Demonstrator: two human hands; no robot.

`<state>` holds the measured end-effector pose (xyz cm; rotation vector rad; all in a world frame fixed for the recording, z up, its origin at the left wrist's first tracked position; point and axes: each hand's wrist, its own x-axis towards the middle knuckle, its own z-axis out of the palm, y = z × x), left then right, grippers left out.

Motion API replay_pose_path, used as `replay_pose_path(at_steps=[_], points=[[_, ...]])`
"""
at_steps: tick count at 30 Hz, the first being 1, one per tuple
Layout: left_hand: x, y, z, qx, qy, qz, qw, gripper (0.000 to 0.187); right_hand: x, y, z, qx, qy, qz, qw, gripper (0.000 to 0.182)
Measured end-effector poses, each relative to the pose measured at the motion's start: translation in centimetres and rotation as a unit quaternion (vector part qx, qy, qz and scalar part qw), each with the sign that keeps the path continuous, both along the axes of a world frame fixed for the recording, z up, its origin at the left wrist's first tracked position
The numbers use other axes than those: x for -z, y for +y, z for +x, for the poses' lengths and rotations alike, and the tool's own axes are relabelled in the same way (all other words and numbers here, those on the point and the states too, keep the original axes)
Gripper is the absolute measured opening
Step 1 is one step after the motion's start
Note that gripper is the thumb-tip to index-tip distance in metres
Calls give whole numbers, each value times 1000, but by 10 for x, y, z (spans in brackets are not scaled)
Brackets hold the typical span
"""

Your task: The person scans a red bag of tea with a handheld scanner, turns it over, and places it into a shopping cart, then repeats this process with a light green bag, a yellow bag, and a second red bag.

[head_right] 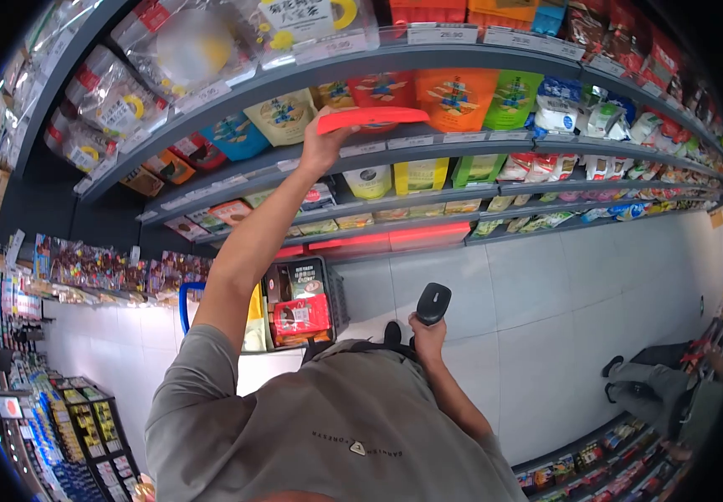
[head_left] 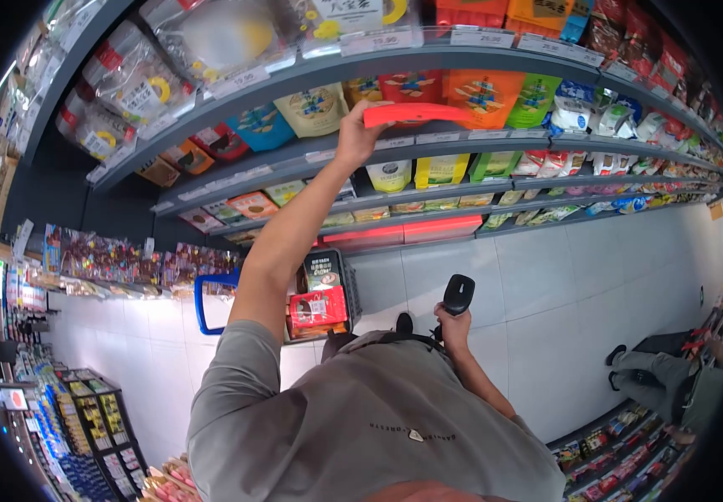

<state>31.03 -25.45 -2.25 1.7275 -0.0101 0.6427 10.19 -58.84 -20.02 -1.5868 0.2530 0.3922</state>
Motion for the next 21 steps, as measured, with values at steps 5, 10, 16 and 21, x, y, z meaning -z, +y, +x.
replay_pose_path(at_steps=[5, 10, 16, 21], points=[[-9, -27, -62, 43, -147, 8, 988, 14, -13, 4, 4, 1, -70, 30, 997, 12], [-3, -75, -177, -44, -9, -158, 986, 20, -68, 17, 21, -67, -92, 32, 993, 20], [40, -125, -281, -123, 29, -370, 920, 35, -102, 34, 43, -101, -70, 161, 979, 31], [48, -127, -334, -124, 121, -455, 873, 34, -128, 53, 47, -238, -24, 236, 942, 34]])
